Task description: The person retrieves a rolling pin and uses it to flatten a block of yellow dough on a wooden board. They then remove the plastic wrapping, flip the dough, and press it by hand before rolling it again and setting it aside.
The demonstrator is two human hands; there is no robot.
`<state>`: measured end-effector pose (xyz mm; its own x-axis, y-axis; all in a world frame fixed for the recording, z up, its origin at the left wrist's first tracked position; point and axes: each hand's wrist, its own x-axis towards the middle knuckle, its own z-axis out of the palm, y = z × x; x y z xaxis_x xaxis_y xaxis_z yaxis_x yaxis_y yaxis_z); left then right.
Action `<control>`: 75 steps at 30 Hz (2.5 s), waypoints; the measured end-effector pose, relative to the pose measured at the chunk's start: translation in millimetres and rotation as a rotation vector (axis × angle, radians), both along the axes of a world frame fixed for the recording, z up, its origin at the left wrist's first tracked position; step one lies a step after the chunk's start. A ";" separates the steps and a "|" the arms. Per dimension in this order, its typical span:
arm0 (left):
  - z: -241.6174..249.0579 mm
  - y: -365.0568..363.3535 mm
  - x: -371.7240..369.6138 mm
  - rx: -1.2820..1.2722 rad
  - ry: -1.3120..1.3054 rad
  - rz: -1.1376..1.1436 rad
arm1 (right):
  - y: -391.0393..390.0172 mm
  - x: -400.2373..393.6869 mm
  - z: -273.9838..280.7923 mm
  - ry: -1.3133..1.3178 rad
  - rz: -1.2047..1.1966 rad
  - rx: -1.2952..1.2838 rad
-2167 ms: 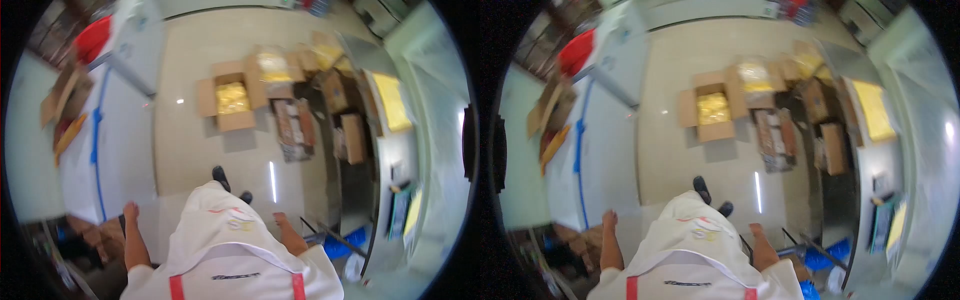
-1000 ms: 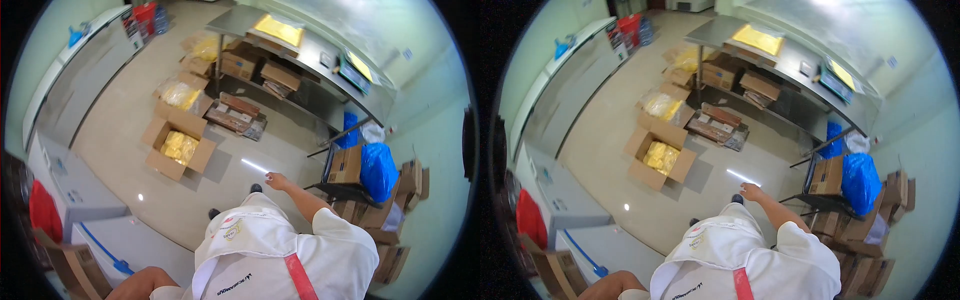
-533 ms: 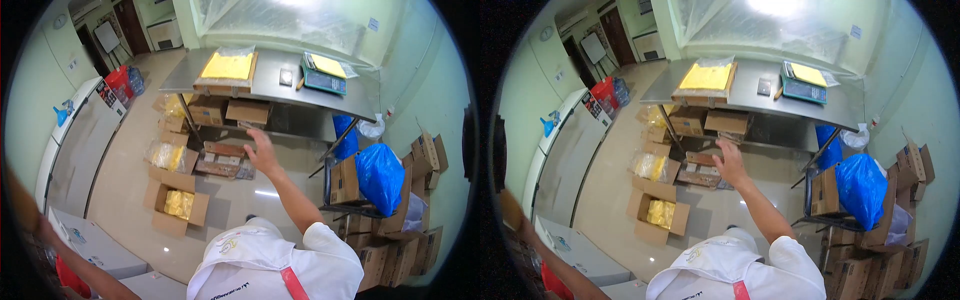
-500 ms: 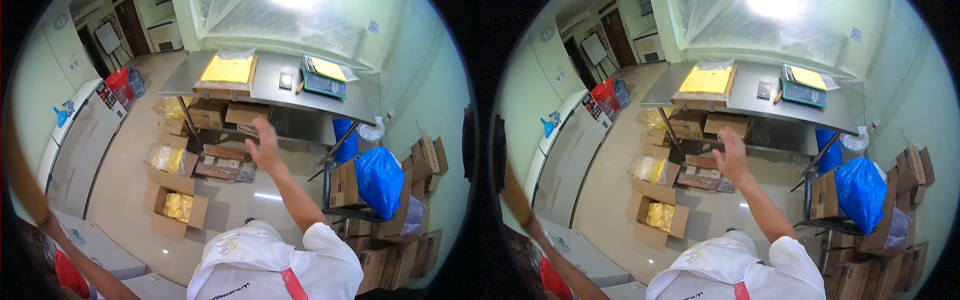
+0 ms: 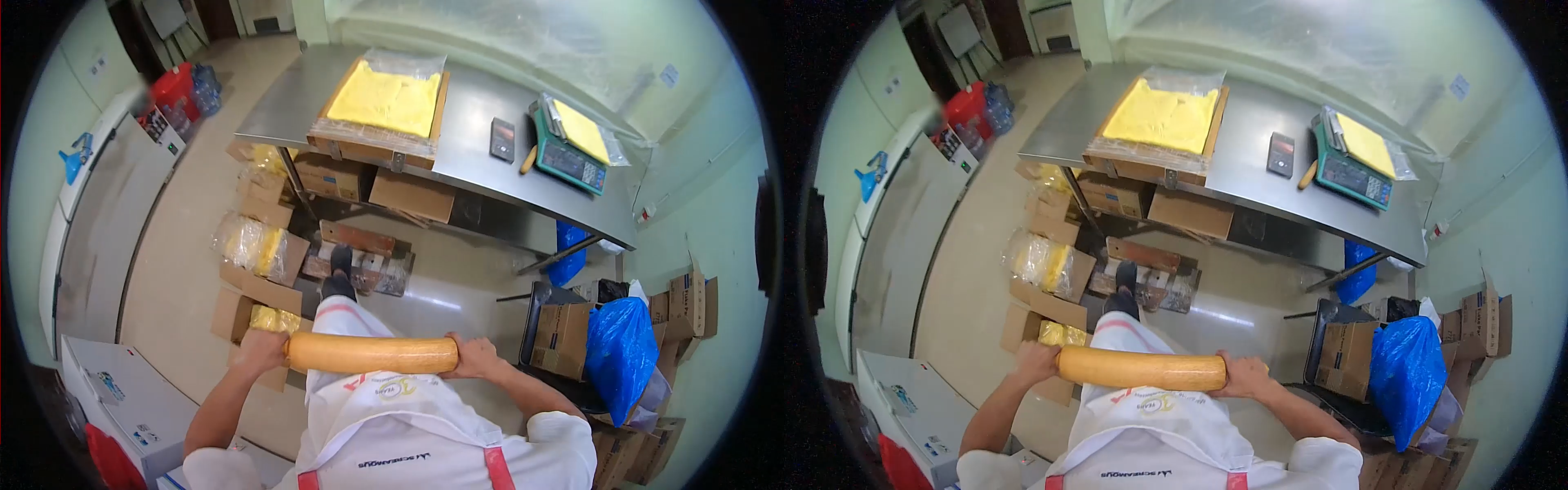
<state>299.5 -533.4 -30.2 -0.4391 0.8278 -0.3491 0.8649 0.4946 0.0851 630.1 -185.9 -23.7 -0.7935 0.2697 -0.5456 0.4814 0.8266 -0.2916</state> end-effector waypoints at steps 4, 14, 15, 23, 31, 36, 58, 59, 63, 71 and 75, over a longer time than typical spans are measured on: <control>15.3 124.6 -118.7 -0.092 -0.117 -0.216 | 56.9 -75.2 -13.5 -0.018 -0.163 0.070; 148.7 407.0 -431.9 0.377 0.035 -0.270 | 298.3 -380.8 151.5 0.609 -0.218 0.485; 146.1 422.2 -441.8 0.376 0.057 -0.280 | 309.3 -388.4 147.6 0.613 -0.226 0.480; 100.2 458.4 -448.5 0.102 -0.053 -0.264 | 339.1 -402.1 82.2 0.403 -0.315 0.340; 102.7 456.9 -448.8 0.105 -0.192 -0.258 | 346.6 -389.7 86.7 0.453 -0.249 0.261; 81.9 427.9 -422.7 0.109 -0.159 -0.220 | 322.1 -368.1 68.3 0.441 -0.246 0.270; 108.1 508.7 -477.0 -0.207 -0.505 -0.319 | 381.7 -412.0 90.3 0.048 -0.272 0.056; 109.0 494.1 -467.0 -0.194 -0.473 -0.301 | 371.8 -404.9 93.6 0.028 -0.274 0.074; 90.6 436.9 -430.3 -0.099 -0.367 -0.244 | 316.2 -361.2 91.0 0.316 -0.293 0.105; 107.6 443.5 -424.0 0.017 -0.239 -0.256 | 320.6 -371.0 90.9 0.322 -0.378 0.116; 90.3 460.2 -438.0 0.047 -0.183 -0.260 | 336.4 -380.4 77.7 0.478 -0.321 0.193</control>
